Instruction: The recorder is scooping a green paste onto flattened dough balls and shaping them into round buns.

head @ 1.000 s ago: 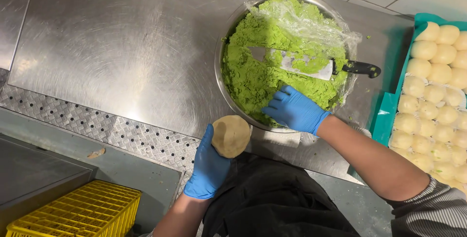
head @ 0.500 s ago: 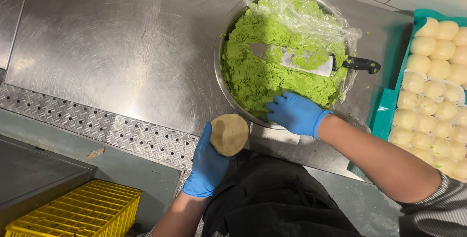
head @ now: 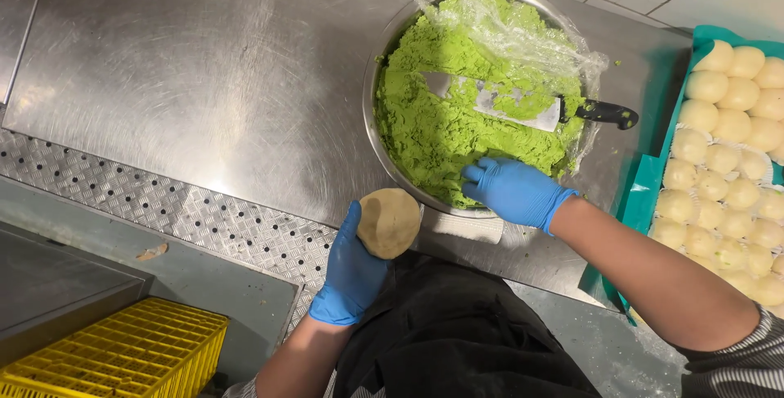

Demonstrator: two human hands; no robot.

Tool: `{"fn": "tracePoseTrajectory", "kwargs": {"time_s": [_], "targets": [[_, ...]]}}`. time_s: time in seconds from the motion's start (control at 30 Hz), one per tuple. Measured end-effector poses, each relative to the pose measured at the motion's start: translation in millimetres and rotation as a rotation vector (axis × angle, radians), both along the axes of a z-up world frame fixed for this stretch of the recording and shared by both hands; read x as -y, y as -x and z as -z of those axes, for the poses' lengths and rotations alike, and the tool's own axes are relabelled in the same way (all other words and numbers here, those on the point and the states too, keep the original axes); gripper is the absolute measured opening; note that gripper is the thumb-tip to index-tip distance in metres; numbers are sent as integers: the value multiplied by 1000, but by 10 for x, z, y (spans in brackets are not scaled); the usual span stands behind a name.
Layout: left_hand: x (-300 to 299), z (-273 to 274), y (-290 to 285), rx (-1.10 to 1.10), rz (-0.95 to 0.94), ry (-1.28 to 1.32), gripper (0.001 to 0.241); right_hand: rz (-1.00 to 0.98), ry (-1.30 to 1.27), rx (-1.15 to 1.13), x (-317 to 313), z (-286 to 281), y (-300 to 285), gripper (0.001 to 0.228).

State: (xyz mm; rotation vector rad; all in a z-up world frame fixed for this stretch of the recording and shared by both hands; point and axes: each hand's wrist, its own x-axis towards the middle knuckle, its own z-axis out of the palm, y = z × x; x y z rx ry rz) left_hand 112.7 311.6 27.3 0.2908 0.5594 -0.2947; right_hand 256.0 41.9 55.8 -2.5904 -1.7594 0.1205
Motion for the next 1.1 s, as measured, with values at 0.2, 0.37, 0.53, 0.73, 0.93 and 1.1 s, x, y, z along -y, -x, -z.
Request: {"fn": "tracePoseTrajectory", "kwargs": {"time_s": [0.2, 0.37, 0.53, 0.73, 0.93, 1.1], "targets": [[43, -46, -55, -19, 28, -29, 66, -101, 171, 97, -129, 49, 97, 19], [42, -7, -89, -20, 33, -35, 66, -57, 149, -9, 45, 157, -24, 18], [55, -45, -85, -3, 34, -34, 66, 130, -89, 29, 102, -128, -68, 33], [75, -29, -125, -6, 42, -42, 66, 318, 8, -329, 139, -34, -51, 50], [90, -39, -178, -4, 49, -15, 65, 345, -15, -469, 17, -49, -107, 49], [55, 9, -111, 7, 30, -16, 64, 147, 100, -139, -56, -221, -127, 43]]}}
